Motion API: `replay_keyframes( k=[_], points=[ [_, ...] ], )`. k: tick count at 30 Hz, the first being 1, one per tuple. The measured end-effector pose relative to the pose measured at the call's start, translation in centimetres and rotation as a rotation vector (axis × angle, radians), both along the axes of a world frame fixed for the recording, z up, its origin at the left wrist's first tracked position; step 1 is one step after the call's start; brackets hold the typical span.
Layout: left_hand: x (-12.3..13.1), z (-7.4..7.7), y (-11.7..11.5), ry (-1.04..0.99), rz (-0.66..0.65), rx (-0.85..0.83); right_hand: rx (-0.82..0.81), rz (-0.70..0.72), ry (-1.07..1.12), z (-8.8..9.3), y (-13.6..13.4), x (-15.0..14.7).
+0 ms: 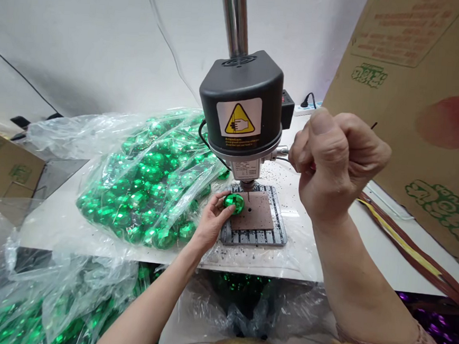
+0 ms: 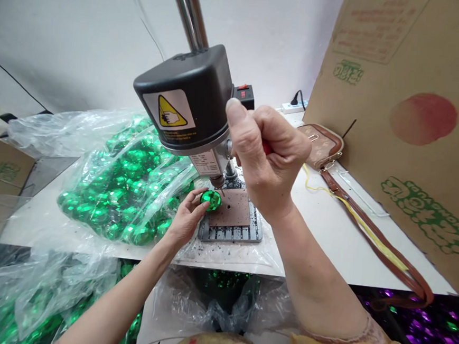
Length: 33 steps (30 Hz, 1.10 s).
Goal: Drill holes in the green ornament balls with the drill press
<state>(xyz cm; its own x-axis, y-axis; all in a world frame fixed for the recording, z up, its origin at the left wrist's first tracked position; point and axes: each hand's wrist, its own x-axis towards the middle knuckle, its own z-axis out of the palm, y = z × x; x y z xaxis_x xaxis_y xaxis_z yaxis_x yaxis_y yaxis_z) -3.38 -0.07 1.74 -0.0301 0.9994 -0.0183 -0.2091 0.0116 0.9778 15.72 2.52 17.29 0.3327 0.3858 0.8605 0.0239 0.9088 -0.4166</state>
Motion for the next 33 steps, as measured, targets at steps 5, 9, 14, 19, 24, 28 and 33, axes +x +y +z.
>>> replay_keyframes(
  k=[5,9,14,19,24,28,33],
  points=[
    [-0.1,-0.5,1.3,0.138,-0.001,0.072,-0.05,0.02,0.009,0.0,-0.1,0.1],
    [0.0,-0.8,1.9,0.266,-0.083,0.115,-0.071,0.017,-0.013,-0.1,-0.1,0.1],
    [0.0,-0.8,1.9,0.449,-0.118,0.166,-0.099,0.041,0.039,0.2,-0.4,0.0],
    [0.7,-0.6,1.6,0.618,-0.063,0.235,-0.084,0.048,0.039,0.2,-0.4,0.0],
    [2.3,-0.7,1.0,0.663,0.001,0.309,-0.065,-0.051,-0.065,0.0,-0.2,0.1],
    [3.3,-0.9,0.5,0.624,0.04,0.282,-0.082,-0.076,-0.084,0.0,-0.3,0.1],
    [3.7,-0.9,0.3,0.626,0.071,0.242,-0.112,-0.045,-0.042,0.1,-0.4,0.1]
  ],
)
